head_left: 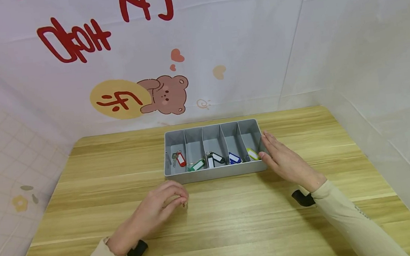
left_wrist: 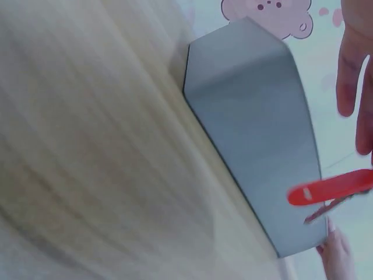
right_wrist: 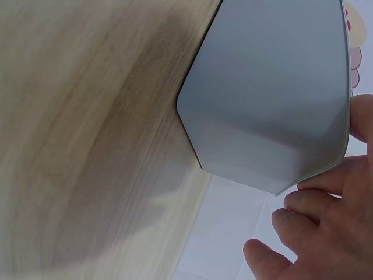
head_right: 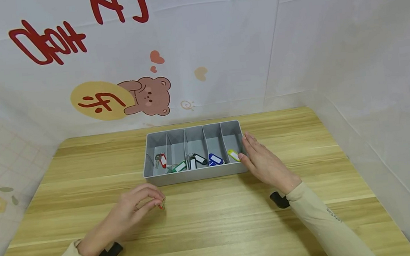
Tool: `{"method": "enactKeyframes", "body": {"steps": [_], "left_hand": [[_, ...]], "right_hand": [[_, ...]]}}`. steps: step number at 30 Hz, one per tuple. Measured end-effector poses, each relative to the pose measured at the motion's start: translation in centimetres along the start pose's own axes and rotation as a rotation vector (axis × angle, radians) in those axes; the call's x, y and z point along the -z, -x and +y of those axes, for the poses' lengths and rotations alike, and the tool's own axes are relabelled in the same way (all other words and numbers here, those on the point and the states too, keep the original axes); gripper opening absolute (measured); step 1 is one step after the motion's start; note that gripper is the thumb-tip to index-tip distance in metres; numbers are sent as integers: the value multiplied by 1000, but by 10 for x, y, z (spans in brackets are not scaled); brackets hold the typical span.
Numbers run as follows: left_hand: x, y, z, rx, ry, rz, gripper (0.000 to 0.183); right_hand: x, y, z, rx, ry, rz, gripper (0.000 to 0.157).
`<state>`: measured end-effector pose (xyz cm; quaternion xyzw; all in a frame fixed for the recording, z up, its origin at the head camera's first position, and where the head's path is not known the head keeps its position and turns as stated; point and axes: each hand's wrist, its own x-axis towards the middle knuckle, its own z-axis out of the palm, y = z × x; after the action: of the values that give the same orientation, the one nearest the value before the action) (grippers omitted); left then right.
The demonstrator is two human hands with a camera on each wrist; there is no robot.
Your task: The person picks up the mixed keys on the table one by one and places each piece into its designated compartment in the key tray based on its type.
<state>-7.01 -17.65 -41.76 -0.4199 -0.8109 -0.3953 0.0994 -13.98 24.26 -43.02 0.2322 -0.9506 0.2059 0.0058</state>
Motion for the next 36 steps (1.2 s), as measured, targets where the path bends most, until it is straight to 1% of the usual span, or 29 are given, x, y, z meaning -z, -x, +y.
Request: {"method": "enactKeyframes", "body": {"steps": [4,7,9,11,13,16,18,20,26,36], "left_hand": [[5,-7,0,-8,4,98,3],[9,-13,0,-12,-9,150,12],[12,-16,0,-10,-9,173,17],[14,-19,0,-5,-8,193,14],[16,-22,0,-5,-12,213,4],[18,-27,-1,7,-4,246,25],[19,-30,-3,13,-14,273,33],[19,-33,-5,27,-12,297,32],[20,-40,-15,82,-34,358,23],[22,-48,-37,161,-117,412,18]], "right_hand": [[0,0,0,4,-3,10,68],[0,0,0,8,-5,15,67],[0,0,0,9,-7,16,67],[0,1,0,7,-8,14,67],[0,1,0,4,-9,10,67],[-1,1,1,1,-6,12,67],[-1,1,2,1,-6,11,67],[-1,2,2,0,-4,14,67],[-2,1,3,2,-2,10,68],[-2,0,2,-1,-11,-5,68]]}}
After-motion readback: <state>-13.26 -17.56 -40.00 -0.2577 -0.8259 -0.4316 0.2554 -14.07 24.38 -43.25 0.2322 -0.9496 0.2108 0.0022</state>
